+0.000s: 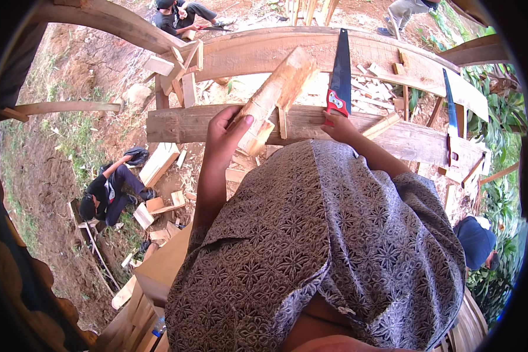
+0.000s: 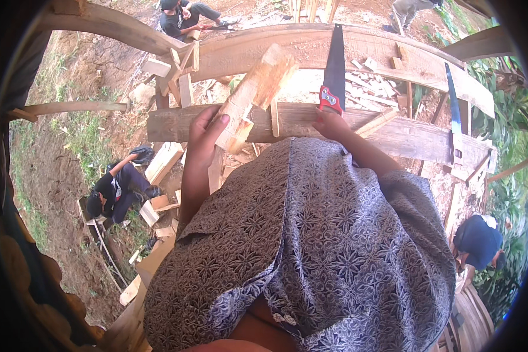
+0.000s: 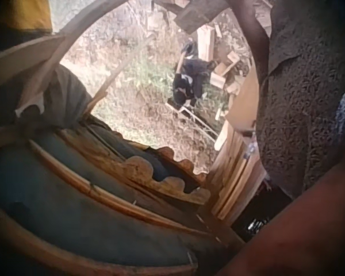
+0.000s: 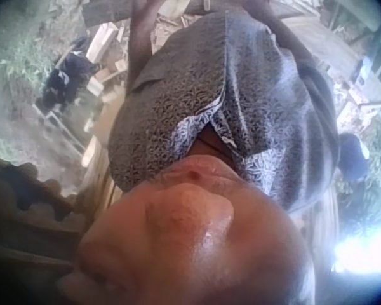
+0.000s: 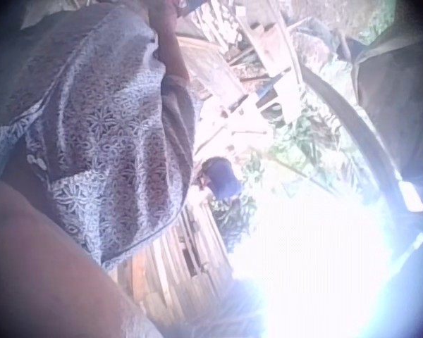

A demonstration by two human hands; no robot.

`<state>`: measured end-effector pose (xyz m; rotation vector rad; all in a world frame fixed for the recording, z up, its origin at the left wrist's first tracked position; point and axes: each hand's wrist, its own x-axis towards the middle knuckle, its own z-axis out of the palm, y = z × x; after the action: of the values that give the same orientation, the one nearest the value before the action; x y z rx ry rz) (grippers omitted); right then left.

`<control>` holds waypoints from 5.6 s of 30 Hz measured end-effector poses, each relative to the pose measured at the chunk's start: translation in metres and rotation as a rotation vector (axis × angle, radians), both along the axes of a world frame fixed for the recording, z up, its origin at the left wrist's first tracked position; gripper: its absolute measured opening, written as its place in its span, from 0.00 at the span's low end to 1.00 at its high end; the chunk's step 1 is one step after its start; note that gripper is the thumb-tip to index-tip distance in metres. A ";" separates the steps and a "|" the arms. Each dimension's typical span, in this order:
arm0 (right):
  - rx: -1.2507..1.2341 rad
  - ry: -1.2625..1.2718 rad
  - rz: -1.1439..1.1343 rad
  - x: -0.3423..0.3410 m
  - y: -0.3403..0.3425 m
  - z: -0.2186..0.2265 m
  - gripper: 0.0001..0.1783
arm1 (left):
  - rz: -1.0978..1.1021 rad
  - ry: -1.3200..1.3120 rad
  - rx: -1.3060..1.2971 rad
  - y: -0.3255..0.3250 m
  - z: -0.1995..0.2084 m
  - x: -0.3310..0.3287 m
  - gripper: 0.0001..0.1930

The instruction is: The person uses a hand saw to cut a small wooden block that is clamped to a larger wooden beam. They saw through the block, remove the cut piece, and then proceed to saw another section of the beam.

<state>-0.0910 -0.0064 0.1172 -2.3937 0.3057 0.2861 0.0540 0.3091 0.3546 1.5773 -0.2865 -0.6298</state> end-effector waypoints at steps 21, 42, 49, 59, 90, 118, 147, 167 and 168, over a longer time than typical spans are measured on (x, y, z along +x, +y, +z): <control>0.824 -0.424 -0.806 0.018 0.075 0.236 0.25 | -0.629 0.049 -0.182 0.007 0.036 -0.016 0.38; 0.709 0.088 -0.262 -0.025 0.044 0.143 0.31 | -0.671 -0.132 0.173 0.005 -0.044 0.034 0.23; 0.680 0.118 0.245 -0.037 0.016 0.156 0.45 | -0.872 -0.255 0.176 -0.024 -0.002 0.002 0.21; 0.552 0.199 0.273 -0.090 0.011 0.190 0.44 | -0.632 -0.519 0.170 -0.037 -0.020 -0.066 0.20; 0.439 -0.100 0.129 -0.093 -0.054 0.225 0.46 | -0.159 -1.086 0.448 -0.094 0.007 -0.125 0.39; 0.721 -0.254 -0.147 -0.100 -0.039 0.218 0.34 | 0.104 0.121 -0.327 -0.134 -0.023 -0.159 0.17; 0.952 -0.064 -0.417 -0.072 0.014 0.190 0.28 | -0.267 -0.581 0.532 -0.063 -0.034 -0.122 0.37; 1.087 0.132 -1.057 -0.131 0.050 0.049 0.29 | 0.125 -0.390 1.044 0.016 -0.237 0.118 0.50; 1.066 0.147 -1.178 -0.163 0.048 0.029 0.29 | 0.093 -0.250 1.122 0.001 -0.231 0.113 0.56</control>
<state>-0.2536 0.0420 0.1464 -0.8982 1.1881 0.0223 0.1665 0.3103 0.1233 2.7377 -0.0145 -0.5351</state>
